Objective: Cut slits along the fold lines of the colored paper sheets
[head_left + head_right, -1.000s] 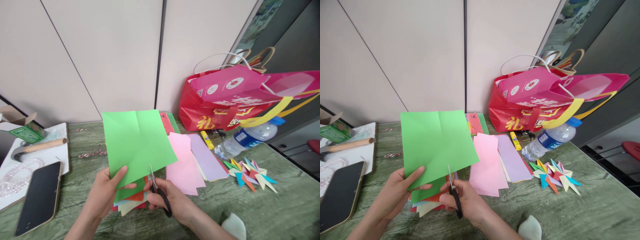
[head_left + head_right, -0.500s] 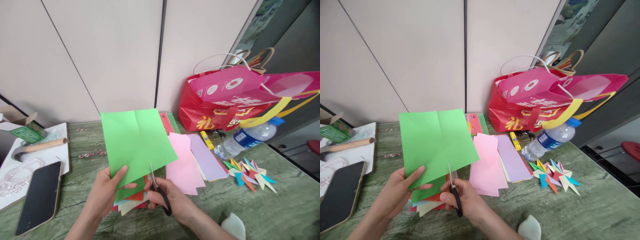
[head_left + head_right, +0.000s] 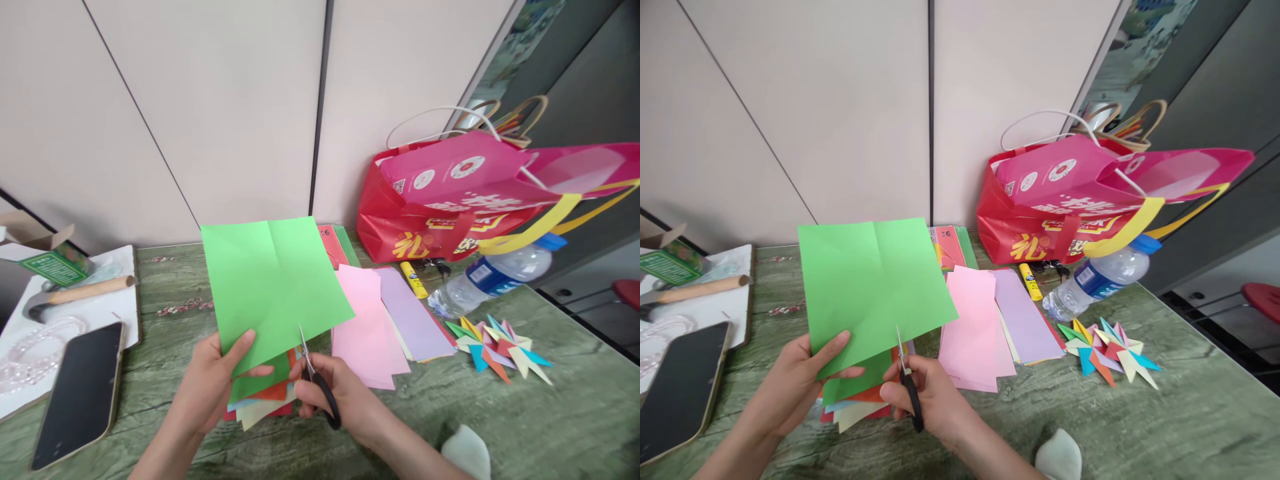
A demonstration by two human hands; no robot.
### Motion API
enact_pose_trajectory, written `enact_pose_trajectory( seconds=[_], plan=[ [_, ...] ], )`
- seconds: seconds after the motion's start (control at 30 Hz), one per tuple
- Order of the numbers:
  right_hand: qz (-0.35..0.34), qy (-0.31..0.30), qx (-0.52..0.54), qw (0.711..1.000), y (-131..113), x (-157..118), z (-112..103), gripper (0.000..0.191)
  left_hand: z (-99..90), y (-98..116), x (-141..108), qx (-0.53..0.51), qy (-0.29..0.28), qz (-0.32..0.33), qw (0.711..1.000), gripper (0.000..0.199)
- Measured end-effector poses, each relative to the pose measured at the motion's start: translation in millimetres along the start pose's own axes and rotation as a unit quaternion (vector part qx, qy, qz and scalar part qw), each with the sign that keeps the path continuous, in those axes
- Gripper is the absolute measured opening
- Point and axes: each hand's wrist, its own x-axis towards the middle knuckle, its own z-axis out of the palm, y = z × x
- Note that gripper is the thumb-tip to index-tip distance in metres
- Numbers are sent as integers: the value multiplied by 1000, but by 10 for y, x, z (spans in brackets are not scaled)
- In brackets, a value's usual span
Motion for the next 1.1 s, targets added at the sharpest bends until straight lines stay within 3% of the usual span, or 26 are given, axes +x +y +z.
enact_pose_trajectory(
  seconds=[1.1],
  plan=[
    [-4,7,-14,1000,-56,8,20,51,30,21,-36,12,-14,-17,1000,28]
  ],
)
